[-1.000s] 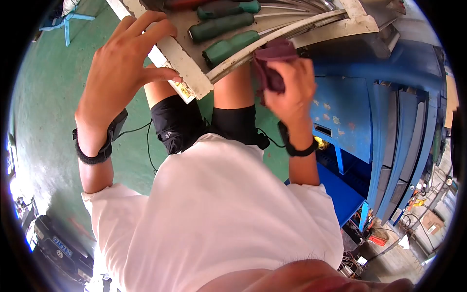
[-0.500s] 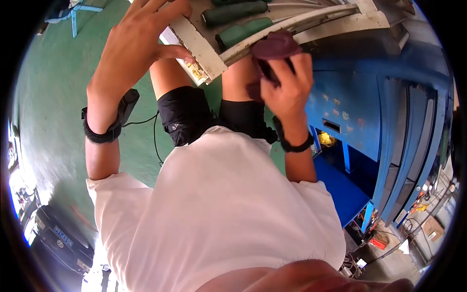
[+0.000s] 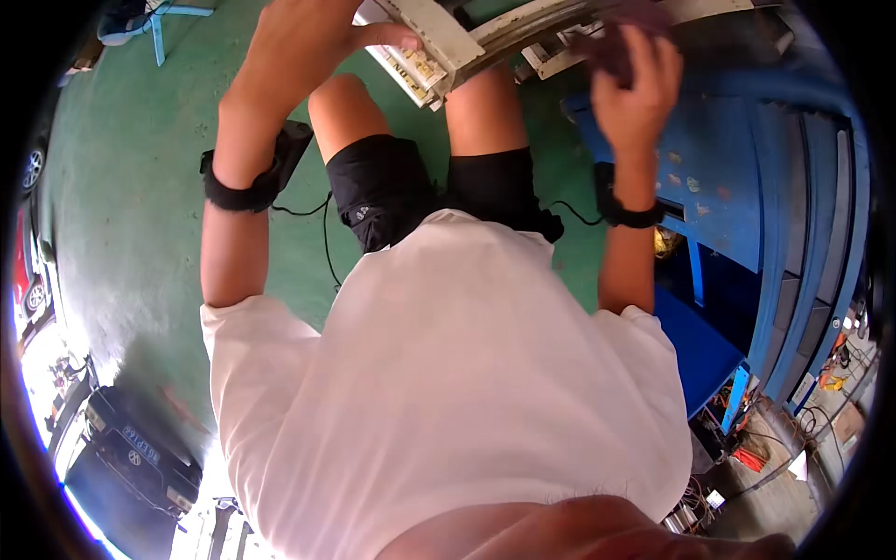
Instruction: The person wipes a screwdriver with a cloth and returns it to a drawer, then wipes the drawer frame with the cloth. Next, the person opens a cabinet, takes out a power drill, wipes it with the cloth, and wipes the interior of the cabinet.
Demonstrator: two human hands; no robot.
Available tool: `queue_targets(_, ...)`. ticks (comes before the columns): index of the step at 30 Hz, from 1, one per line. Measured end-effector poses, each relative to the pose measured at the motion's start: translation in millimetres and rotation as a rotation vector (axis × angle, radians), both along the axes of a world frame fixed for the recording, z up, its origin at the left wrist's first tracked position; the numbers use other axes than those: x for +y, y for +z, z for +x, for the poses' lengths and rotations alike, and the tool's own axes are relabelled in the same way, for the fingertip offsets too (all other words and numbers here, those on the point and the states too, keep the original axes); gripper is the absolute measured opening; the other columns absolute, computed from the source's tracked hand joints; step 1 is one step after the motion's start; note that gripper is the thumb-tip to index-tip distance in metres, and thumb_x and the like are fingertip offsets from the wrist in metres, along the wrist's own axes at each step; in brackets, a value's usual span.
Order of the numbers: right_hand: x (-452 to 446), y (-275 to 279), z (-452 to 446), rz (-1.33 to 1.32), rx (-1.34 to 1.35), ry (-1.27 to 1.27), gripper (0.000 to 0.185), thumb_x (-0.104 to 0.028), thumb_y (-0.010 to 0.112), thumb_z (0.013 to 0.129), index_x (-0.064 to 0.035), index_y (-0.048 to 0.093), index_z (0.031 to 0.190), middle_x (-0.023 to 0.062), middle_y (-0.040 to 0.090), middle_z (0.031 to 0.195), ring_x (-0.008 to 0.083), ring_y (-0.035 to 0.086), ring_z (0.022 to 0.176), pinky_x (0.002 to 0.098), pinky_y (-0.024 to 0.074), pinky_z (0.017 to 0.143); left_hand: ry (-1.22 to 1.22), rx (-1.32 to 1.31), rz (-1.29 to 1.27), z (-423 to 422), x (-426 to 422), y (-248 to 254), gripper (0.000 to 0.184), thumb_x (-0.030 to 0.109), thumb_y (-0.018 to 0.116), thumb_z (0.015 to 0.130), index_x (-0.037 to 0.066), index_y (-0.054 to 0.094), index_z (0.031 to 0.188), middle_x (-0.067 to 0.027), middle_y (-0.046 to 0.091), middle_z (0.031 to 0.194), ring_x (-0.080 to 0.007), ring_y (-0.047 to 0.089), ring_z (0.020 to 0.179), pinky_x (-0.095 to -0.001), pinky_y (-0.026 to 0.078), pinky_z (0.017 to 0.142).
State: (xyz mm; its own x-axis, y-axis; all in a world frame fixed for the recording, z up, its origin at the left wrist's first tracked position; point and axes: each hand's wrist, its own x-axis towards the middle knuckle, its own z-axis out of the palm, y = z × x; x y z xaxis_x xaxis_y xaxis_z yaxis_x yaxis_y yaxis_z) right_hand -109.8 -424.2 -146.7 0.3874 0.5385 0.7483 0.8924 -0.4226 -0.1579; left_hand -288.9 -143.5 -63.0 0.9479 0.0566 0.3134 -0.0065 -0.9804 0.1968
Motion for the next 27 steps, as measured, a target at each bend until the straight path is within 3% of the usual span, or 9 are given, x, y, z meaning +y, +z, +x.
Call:
queue_targets(5,34.6,-35.2,-46.1,0.011,0.122,0.291,0.055,-0.004,0.069,0.067,-0.0113,0.066,0.122,0.0193,0.052,0.126,0.0422,0.055,0.114,0.0502,0.0483,0.097,-0.013,-0.020,-0.069,2.6,0.0,-3.3,0.065,0.034,0.082,0.073,0.016,0.059,0.131,-0.0098,0.055,0.130,-0.0369,0.053,0.115,-0.0447,0.046,0.098)
queue_targets(8,26.6,-48.6,-7.7,0.066,0.034,-0.050,0.063,-0.007,0.068,0.070,-0.0107,0.058,0.132,0.0203,0.052,0.124,0.0413,0.054,0.111,0.0490,0.0488,0.092,-0.015,-0.066,-0.110,1.4,-1.4,-12.7,0.064,0.034,0.081,0.074,0.016,0.059,0.131,-0.0101,0.055,0.130,-0.0372,0.053,0.115,-0.0450,0.046,0.097)
queue_targets(11,23.0,-42.1,15.0,0.255,0.151,-0.127,0.059,-0.004,0.072,0.073,-0.0029,0.058,0.130,0.0227,0.054,0.121,0.0454,0.055,0.114,0.0496,0.0455,0.100,-0.009,-0.047,-0.146,-0.4,-2.5,-5.5,0.065,0.035,0.081,0.075,0.017,0.058,0.133,-0.0104,0.054,0.131,-0.0371,0.053,0.117,-0.0448,0.046,0.098)
queue_targets(14,20.4,-47.3,-8.8,0.174,0.112,-0.048,0.062,-0.007,0.069,0.070,-0.0056,0.058,0.131,0.0241,0.054,0.122,0.0467,0.053,0.111,0.0522,0.0447,0.098,0.013,-0.021,-0.134,-2.1,-1.9,-10.4,0.065,0.033,0.080,0.076,0.018,0.057,0.135,-0.0105,0.054,0.132,-0.0373,0.053,0.117,-0.0448,0.046,0.099)
queue_targets(19,46.7,-45.3,-79.0,0.141,0.164,0.278,0.059,-0.006,0.067,0.061,-0.0138,0.068,0.120,0.0105,0.056,0.105,0.0376,0.055,0.096,0.0490,0.0517,0.081,0.018,-0.063,-0.104,-3.1,-9.0,-6.4,0.066,0.028,0.081,0.076,0.020,0.056,0.137,-0.0102,0.054,0.132,-0.0367,0.052,0.120,-0.0443,0.044,0.103)
queue_targets(21,45.3,-41.6,-72.7,0.128,0.116,0.307,0.054,-0.005,0.067,0.063,-0.0102,0.068,0.117,0.0122,0.057,0.103,0.0381,0.056,0.095,0.0477,0.0510,0.082,0.011,-0.030,-0.118,-3.4,-7.4,-3.6,0.067,0.028,0.081,0.076,0.020,0.056,0.137,-0.0107,0.054,0.132,-0.0367,0.051,0.121,-0.0440,0.043,0.104)
queue_targets(23,38.3,-44.0,-56.7,0.115,0.073,0.316,0.049,-0.004,0.068,0.066,-0.0067,0.068,0.115,0.0140,0.058,0.101,0.0385,0.057,0.095,0.0465,0.0502,0.083,-0.013,0.009,-0.136,-0.9,-6.1,-0.7,0.067,0.027,0.081,0.076,0.019,0.056,0.137,-0.0111,0.054,0.133,-0.0367,0.050,0.122,-0.0437,0.043,0.105)
queue_targets(25,26.7,-52.3,-31.8,0.040,0.053,0.191,0.053,-0.004,0.067,0.063,-0.0165,0.070,0.114,0.0080,0.061,0.107,0.0384,0.056,0.095,0.0483,0.0518,0.081,-0.008,0.008,-0.150,0.0,-7.1,-1.1,0.067,0.027,0.082,0.076,0.019,0.056,0.137,-0.0111,0.053,0.135,-0.0375,0.050,0.123,-0.0437,0.043,0.105)
queue_targets(27,24.0,-46.2,-4.4,0.079,0.038,0.098,0.051,-0.004,0.067,0.063,-0.0156,0.070,0.113,0.0088,0.062,0.109,0.0388,0.056,0.095,0.0482,0.0514,0.081,0.012,0.003,-0.146,-0.4,-6.5,-4.7,0.067,0.027,0.081,0.076,0.018,0.055,0.136,-0.0107,0.053,0.135,-0.0374,0.050,0.123,-0.0437,0.043,0.105)
